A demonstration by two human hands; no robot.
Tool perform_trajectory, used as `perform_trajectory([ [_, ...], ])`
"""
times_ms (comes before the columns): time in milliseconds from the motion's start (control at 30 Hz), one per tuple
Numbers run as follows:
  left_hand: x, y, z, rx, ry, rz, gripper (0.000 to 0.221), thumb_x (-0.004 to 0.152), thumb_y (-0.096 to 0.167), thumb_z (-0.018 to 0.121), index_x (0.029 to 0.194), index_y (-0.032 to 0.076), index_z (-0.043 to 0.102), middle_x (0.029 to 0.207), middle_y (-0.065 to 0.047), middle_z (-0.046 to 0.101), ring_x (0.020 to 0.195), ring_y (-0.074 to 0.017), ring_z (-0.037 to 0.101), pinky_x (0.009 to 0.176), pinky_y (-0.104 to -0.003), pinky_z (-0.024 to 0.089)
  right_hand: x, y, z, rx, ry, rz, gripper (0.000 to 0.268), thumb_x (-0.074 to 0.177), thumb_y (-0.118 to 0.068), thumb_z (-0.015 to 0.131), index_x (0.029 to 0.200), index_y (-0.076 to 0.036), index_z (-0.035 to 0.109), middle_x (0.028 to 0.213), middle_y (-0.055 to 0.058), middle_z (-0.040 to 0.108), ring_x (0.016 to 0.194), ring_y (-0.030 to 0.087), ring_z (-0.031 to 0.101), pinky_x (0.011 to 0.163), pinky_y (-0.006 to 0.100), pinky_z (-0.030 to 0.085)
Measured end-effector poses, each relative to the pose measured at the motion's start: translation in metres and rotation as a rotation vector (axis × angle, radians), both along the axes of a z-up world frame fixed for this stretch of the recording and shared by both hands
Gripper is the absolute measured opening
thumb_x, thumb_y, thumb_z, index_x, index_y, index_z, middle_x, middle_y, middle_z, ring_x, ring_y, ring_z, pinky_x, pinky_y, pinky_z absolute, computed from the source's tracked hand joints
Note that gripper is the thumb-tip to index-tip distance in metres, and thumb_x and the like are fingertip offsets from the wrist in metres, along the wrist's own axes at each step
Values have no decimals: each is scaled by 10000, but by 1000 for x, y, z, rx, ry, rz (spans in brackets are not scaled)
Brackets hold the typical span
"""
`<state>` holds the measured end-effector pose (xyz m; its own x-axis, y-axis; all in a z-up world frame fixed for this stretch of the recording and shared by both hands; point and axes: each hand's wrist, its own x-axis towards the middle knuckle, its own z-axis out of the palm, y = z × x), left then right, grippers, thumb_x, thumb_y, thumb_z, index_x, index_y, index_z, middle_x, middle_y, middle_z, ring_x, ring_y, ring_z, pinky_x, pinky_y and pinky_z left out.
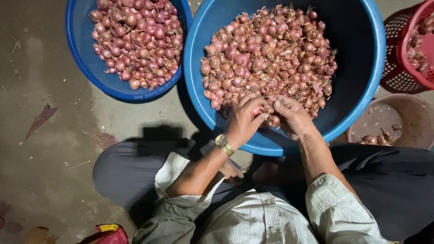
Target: Sorting and cleaning shallots by hand, removing dry outer skins and transferring them from a large blue bowl to a smaller blue basket.
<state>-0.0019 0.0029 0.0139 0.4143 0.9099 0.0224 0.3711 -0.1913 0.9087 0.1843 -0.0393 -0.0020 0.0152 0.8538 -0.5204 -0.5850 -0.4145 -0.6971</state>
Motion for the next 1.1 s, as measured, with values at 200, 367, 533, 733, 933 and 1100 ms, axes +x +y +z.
perform_trajectory([
  [200,-1,0,3,63,-67,37,307,835,72,763,1118,173,700,1052,-60,727,1067,-310,716,925,-404,574,0,7,18,99,-258,42,195,877,-26,781,1054,22,716,965,132,730,820,158,710,707,290,620],
  [367,5,4,12,48,-155,60,262,852,70,768,1101,129,709,1037,-105,737,1066,-343,707,927,-431,568,-3,4,26,69,-316,-63,194,870,-28,810,1021,55,720,891,172,723,760,184,714,669,312,637],
  [533,8,-1,15,-53,-259,25,195,895,142,777,1089,137,755,1008,-106,757,1052,-359,708,903,-440,586,-10,-1,19,8,-229,-208,122,969,-72,731,902,24,699,711,177,663,560,238,703,460,326,615],
  [733,10,-2,20,-385,-445,84,122,942,101,718,1045,44,749,563,-114,649,470,-143,648,426,-241,551,-19,-1,25,-110,-193,-256,241,1013,-132,700,822,10,658,521,170,567,423,216,632,426,325,598],
  [933,7,-4,24,-85,-208,32,210,925,206,758,1056,51,704,623,-160,633,711,-347,688,727,-441,558,-28,2,64,-81,-194,-241,149,1015,-110,655,1004,38,663,613,116,608,478,138,663,469,284,626],
  [1100,6,3,38,-27,-183,17,182,917,153,744,1028,20,687,758,-225,648,774,-426,698,729,-459,562,-23,-2,62,148,-238,-14,214,1042,-169,615,1058,43,646,676,100,550,588,150,604,564,353,632],
])
